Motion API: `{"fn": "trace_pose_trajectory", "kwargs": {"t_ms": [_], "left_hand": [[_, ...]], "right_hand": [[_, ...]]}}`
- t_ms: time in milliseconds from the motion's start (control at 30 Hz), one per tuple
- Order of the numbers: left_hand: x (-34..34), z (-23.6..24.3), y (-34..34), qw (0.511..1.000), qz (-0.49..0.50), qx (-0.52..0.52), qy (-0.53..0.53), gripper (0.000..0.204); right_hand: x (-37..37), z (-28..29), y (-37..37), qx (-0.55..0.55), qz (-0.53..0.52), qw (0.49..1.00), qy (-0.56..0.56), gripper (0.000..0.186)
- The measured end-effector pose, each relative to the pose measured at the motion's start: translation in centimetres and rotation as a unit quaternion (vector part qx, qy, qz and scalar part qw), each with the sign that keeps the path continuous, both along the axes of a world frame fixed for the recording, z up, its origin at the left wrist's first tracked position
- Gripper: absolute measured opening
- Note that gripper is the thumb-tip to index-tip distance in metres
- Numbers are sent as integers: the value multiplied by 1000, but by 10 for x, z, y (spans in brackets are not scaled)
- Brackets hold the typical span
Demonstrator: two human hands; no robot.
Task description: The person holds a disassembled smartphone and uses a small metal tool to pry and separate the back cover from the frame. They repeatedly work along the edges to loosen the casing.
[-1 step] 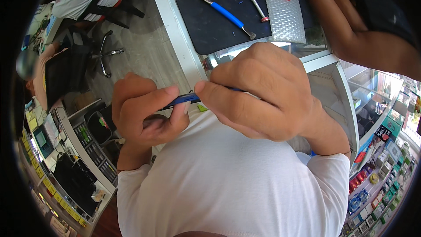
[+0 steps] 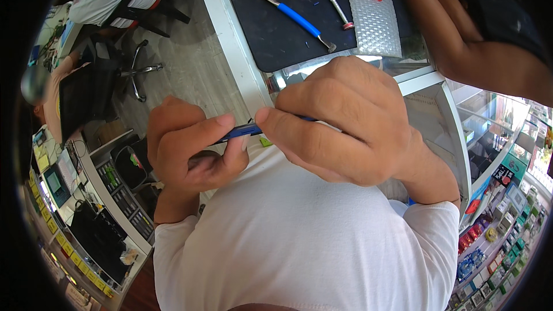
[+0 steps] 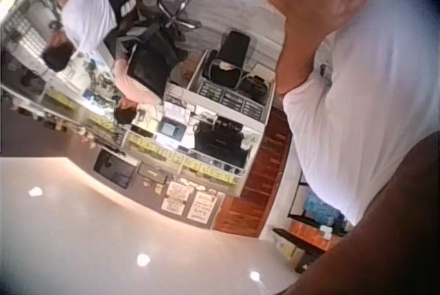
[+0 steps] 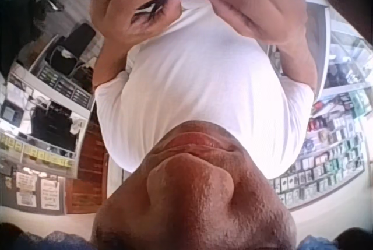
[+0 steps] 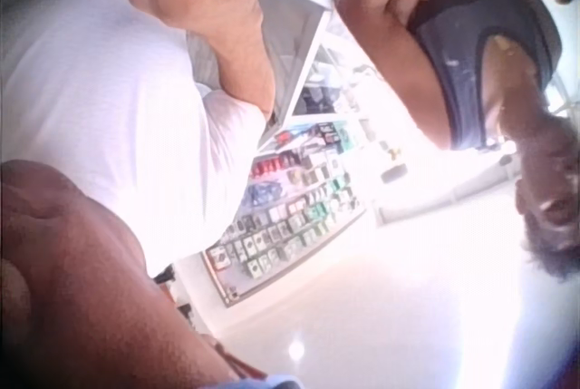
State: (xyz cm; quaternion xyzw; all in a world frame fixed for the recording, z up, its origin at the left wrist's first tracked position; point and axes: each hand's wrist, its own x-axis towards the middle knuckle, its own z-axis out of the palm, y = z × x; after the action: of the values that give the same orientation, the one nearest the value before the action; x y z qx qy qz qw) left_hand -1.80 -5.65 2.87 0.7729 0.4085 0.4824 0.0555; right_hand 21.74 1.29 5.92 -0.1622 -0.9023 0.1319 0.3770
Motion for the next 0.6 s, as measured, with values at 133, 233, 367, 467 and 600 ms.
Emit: {"fn": "trace_pose_trajectory", "kwargs": {"t_ms": [133,233,367,467,600], "left_hand": [[-6,-4,4,1000,-8,21,20,38],[-8,-4,4,999,-12,31,33,39],[-9,-5,4,998,-10,37,45,39],[-8,-5,5,998,-5,43,46,39],[-7,-6,7,998,-2,53,46,39]], "right_hand": [[-2,-5,7,27,5,1000,8,30],[-2,-9,8,42,9,999,17,30],[-13,-11,10,60,-6,995,84,25],[-13,-11,11,67,-8,995,79,24],[-13,-13,10,68,-10,994,87,25]]}}
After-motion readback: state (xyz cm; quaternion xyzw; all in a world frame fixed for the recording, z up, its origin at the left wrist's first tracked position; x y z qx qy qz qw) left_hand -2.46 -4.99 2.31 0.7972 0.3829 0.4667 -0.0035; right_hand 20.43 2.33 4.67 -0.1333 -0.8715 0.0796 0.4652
